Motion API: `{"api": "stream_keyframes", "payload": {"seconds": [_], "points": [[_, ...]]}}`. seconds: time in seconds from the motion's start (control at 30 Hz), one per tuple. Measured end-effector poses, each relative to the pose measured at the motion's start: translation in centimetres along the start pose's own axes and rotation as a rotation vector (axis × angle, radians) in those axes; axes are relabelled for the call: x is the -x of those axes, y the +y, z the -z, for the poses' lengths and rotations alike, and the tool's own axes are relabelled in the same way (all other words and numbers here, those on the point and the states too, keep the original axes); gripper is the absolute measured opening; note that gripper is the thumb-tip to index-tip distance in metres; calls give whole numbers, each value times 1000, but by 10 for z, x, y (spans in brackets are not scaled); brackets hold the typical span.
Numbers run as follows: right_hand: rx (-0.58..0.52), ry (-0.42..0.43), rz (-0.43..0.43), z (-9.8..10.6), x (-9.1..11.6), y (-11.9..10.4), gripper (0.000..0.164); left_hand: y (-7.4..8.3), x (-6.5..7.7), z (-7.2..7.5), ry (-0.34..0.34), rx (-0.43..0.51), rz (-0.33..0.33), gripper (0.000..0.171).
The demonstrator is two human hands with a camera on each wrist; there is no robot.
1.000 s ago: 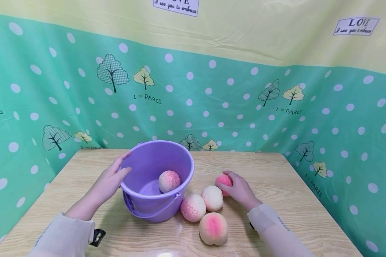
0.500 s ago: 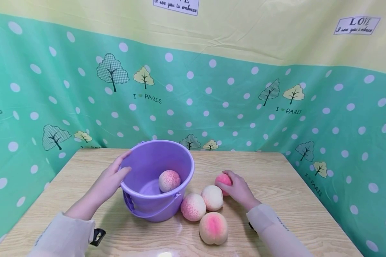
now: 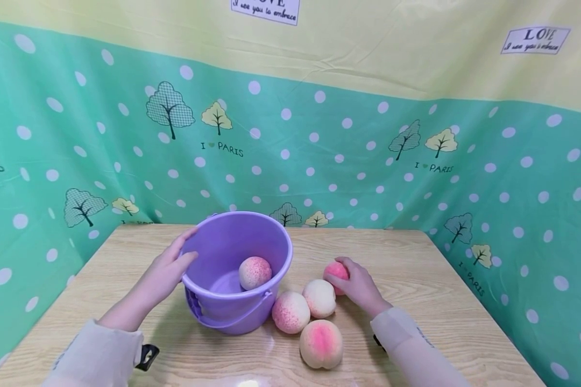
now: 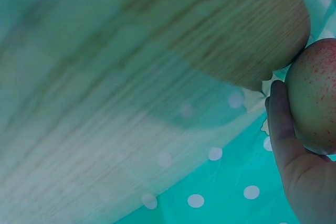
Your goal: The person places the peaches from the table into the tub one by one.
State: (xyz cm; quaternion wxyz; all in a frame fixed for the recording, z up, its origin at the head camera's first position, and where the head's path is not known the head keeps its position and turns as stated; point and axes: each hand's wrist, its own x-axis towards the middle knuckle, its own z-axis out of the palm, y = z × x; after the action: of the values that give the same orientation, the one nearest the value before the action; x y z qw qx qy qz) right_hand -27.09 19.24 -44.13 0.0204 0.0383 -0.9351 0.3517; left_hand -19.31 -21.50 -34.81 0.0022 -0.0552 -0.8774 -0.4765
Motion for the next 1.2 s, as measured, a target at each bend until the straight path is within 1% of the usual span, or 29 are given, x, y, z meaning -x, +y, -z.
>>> {"api": "stream_keyframes", "payload": {"seconds": [0.23,0.7,1.2], "points": [[-8,7,10,1,0,0,65,0,0,0,1,1,-4,63],[-11,16,-1,2,2,-1,66,-1,-1,0,-1,16,0,63],[-15,20,-22,6,2,-5,66,-1,0,0,-1,-1,2,63]]}}
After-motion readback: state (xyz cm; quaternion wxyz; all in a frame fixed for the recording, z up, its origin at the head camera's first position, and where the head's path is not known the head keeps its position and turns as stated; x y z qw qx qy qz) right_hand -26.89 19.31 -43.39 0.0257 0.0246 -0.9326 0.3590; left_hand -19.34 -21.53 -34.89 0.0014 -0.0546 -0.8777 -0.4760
